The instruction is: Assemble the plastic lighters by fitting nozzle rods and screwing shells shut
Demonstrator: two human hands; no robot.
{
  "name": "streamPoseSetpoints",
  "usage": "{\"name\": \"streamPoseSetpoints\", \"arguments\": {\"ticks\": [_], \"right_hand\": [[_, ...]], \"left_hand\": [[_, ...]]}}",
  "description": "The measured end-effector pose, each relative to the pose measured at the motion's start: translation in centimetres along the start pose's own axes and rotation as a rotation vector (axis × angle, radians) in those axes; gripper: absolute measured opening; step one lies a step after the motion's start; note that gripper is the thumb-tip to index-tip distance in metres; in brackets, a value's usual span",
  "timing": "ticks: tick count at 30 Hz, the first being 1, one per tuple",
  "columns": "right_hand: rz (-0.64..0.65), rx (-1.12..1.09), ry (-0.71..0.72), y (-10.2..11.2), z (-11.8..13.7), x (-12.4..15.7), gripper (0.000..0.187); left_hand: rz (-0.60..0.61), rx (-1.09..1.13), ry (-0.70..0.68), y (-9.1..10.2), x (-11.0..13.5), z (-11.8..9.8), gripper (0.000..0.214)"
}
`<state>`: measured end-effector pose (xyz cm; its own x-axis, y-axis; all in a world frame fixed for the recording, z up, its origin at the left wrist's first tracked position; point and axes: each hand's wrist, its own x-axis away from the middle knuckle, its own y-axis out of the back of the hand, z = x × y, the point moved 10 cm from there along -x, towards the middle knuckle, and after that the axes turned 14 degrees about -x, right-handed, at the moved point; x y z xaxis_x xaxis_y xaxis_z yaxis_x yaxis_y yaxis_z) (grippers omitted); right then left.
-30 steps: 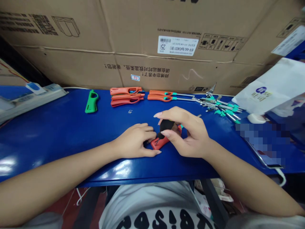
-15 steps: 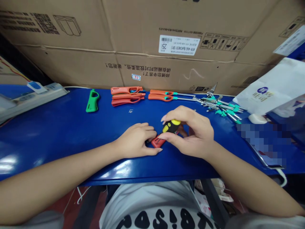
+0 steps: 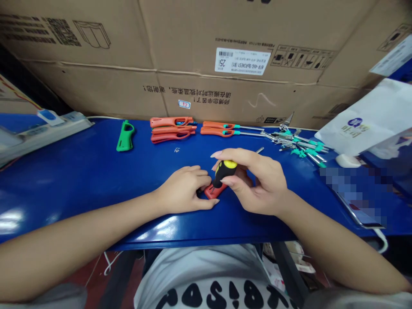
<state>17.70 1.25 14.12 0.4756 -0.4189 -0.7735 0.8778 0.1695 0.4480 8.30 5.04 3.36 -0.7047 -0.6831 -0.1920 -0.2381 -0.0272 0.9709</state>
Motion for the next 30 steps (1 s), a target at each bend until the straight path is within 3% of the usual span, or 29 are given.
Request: {"name": "streamPoseSetpoints", "arguments": {"ticks": [4, 8, 11, 14, 21, 30], "right_hand": [[-0.093, 0.053, 0.053, 0.7, 0.2, -0.1, 0.024], [-0.007, 0.012, 0.012, 0.1, -0.2, -0.2, 0.026], [0.063, -0.169, -0.101, -0.4, -0.9, 0.0, 0.034], [0.052, -0.282, -0.149, -0.5, -1.2, 0.2, 0.036], [0.051, -0.079, 0.061, -0.4, 0.7, -0.2, 0.028], [0.054, 0.011, 0.058, -0.3, 0.8, -0.2, 0.025]], "left_hand": [[-0.022, -0.001, -0.009, 0.1, 0.0, -0.1, 0.031], [-0.012, -0.002, -0.007, 0.1, -0.1, 0.0, 0.033], [-0.006, -0.006, -0.007, 0.0, -0.1, 0.1, 0.034], [0.003, 0.004, 0.007, -0.2, 0.0, 0.2, 0.034], [0.01, 0.073, 0.004, 0.0, -0.1, 0.1, 0.028], [-0.005, 0.044, -0.016, 0.2, -0.1, -0.2, 0.025]]}}
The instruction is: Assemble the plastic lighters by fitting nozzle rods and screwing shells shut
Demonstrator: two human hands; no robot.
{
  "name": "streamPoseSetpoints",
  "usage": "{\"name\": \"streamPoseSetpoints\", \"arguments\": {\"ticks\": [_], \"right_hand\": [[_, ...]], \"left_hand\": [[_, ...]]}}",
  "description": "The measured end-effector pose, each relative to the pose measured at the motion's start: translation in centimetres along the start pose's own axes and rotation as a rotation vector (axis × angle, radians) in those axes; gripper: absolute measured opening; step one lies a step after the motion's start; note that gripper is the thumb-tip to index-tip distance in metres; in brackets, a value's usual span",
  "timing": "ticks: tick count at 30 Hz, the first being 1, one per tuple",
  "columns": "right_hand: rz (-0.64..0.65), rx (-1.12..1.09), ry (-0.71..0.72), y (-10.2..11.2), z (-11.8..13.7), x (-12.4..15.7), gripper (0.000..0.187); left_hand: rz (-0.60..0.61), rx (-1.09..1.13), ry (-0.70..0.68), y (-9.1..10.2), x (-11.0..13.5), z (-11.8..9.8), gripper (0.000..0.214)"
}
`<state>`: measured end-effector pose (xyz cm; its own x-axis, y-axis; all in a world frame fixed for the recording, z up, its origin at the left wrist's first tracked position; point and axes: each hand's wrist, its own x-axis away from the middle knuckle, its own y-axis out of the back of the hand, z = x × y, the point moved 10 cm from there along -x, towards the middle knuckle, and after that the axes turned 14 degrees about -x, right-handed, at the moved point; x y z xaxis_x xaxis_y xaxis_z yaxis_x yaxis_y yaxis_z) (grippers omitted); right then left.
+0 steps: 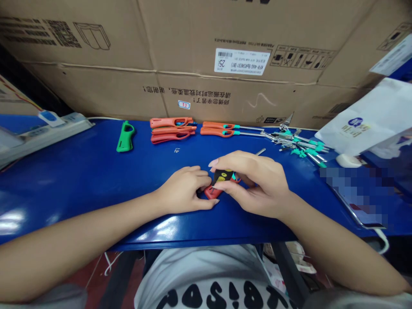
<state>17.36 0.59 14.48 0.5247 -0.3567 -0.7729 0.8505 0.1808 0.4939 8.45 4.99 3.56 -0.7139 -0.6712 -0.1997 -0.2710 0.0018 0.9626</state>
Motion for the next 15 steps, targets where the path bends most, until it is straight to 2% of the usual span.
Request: {"name": "streamPoseSetpoints", "arguments": {"ticks": [6, 10, 15], "right_hand": [[0.03, 0.031, -0.045, -0.3, -0.3, 0.1, 0.026], [0.065, -0.017, -0.143, -0.8, -1.2, 0.6, 0.038], [-0.001, -0.121, -0.222, -0.5, -2.4, 0.9, 0.039]], "left_hand": [[-0.001, -0.018, 0.004, -0.1, 0.0, 0.1, 0.025], [0.023, -0.011, 0.007, -0.2, 0.0, 0.1, 0.026], [0.014, -0.03, 0.003, -0.1, 0.0, 0.1, 0.028]]}}
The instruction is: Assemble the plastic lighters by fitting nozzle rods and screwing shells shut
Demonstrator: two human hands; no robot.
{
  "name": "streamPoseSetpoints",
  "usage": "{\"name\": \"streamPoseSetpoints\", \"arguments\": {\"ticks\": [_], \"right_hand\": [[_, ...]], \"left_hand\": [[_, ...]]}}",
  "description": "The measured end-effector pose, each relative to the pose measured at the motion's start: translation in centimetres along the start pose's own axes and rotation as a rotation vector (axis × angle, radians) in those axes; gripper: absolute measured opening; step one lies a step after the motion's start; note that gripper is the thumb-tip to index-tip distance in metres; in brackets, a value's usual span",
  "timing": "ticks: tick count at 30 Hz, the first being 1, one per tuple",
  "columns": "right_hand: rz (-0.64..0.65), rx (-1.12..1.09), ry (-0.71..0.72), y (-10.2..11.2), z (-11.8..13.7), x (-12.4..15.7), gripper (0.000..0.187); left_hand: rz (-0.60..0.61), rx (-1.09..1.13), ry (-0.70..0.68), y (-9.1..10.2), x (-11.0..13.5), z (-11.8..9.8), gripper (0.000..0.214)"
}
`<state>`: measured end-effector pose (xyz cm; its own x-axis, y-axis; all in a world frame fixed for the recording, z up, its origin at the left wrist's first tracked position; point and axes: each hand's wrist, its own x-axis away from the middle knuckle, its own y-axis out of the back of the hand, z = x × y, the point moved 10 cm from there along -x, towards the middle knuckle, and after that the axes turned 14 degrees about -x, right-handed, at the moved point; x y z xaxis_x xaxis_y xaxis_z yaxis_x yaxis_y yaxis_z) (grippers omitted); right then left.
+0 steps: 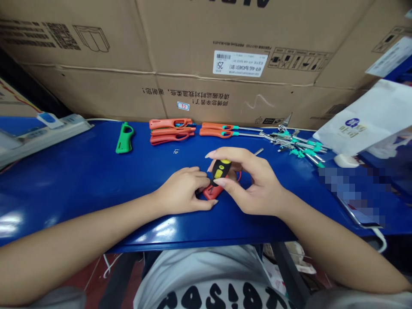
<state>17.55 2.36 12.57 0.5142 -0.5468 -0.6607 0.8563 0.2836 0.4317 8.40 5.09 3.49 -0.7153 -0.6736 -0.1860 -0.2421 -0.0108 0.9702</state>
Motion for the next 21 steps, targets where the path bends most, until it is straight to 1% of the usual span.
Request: {"name": "streamPoseSetpoints", "arguments": {"ticks": [3, 5, 8, 10, 12, 16, 21], "right_hand": [[-0.048, 0.025, 0.024, 0.3, 0.0, -0.1, 0.034], [-0.054, 0.071, 0.056, 0.3, 0.3, -0.2, 0.033], [0.017, 0.091, 0.099, -0.4, 0.8, -0.3, 0.038], [0.082, 0.03, 0.102, -0.9, 1.1, -0.3, 0.039], [0.107, -0.029, 0.091, -1.0, 1.2, -0.2, 0.041], [0.051, -0.032, 0.088, -0.5, 1.3, -0.2, 0.039], [0.026, 0.064, 0.096, -0.4, 1.2, -0.2, 0.034]], "left_hand": [[-0.009, -0.002, 0.008, 0.0, 0.0, 0.0, 0.025], [-0.01, 0.007, 0.016, 0.0, 0.0, 0.1, 0.022], [-0.005, 0.025, 0.016, 0.0, 0.0, 0.1, 0.02], [-0.001, 0.039, 0.009, 0.0, 0.0, 0.1, 0.021], [0.001, 0.047, 0.0, 0.0, 0.0, 0.0, 0.021], [0.004, 0.039, -0.012, -0.1, 0.0, 0.0, 0.02], [0.003, 0.032, 0.009, -0.2, 0.1, 0.2, 0.023]]}}
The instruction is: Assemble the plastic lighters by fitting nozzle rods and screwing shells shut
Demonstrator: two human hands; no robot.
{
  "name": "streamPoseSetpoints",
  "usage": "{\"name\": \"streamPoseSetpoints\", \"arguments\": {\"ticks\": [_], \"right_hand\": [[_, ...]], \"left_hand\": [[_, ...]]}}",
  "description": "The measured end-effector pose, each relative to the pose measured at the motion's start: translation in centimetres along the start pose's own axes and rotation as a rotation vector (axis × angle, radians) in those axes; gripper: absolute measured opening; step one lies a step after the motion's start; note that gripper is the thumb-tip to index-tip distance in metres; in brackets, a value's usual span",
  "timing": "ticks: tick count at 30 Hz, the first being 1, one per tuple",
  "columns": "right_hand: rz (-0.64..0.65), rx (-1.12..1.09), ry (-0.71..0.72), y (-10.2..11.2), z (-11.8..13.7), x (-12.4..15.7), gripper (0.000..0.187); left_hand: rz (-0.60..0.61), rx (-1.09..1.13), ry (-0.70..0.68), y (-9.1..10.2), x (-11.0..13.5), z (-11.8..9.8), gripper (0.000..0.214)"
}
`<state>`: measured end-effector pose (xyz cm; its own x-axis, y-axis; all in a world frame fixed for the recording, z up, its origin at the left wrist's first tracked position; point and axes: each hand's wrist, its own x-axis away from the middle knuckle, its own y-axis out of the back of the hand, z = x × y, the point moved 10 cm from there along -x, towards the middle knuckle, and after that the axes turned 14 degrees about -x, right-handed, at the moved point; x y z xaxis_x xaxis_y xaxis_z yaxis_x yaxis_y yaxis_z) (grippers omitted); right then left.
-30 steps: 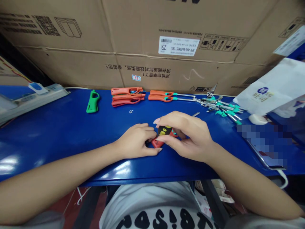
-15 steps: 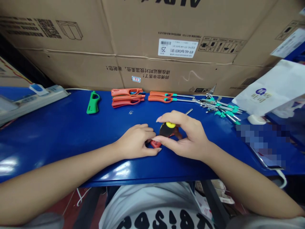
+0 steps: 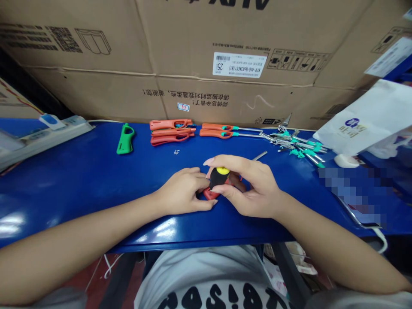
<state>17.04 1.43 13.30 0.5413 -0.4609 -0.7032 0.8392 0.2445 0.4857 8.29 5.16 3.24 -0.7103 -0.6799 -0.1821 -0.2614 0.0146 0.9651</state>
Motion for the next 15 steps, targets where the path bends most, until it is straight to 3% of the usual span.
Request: {"name": "streamPoseSetpoints", "arguments": {"ticks": [4, 7, 12, 14, 15], "right_hand": [[-0.002, 0.006, -0.034, -0.2, -0.4, 0.2, 0.034], [-0.074, -0.111, -0.1, 0.6, -1.5, 0.2, 0.035], [-0.426, -0.162, -0.177, 6.7, -4.5, 0.1, 0.029], [-0.491, -0.171, -0.201, 8.9, -5.9, 0.1, 0.024], [-0.456, -0.156, -0.239, 9.4, -6.7, 0.0, 0.024]], "left_hand": [[-0.002, -0.01, -0.011, 0.1, 0.0, -0.1, 0.025], [0.007, -0.054, -0.034, 0.2, -0.1, -0.2, 0.033], [0.071, -0.088, -0.069, -0.1, 0.0, -0.2, 0.043], [0.087, -0.109, -0.071, -0.1, 0.1, 0.1, 0.042], [0.09, -0.128, -0.072, 0.0, 0.1, 0.2, 0.041]]}}
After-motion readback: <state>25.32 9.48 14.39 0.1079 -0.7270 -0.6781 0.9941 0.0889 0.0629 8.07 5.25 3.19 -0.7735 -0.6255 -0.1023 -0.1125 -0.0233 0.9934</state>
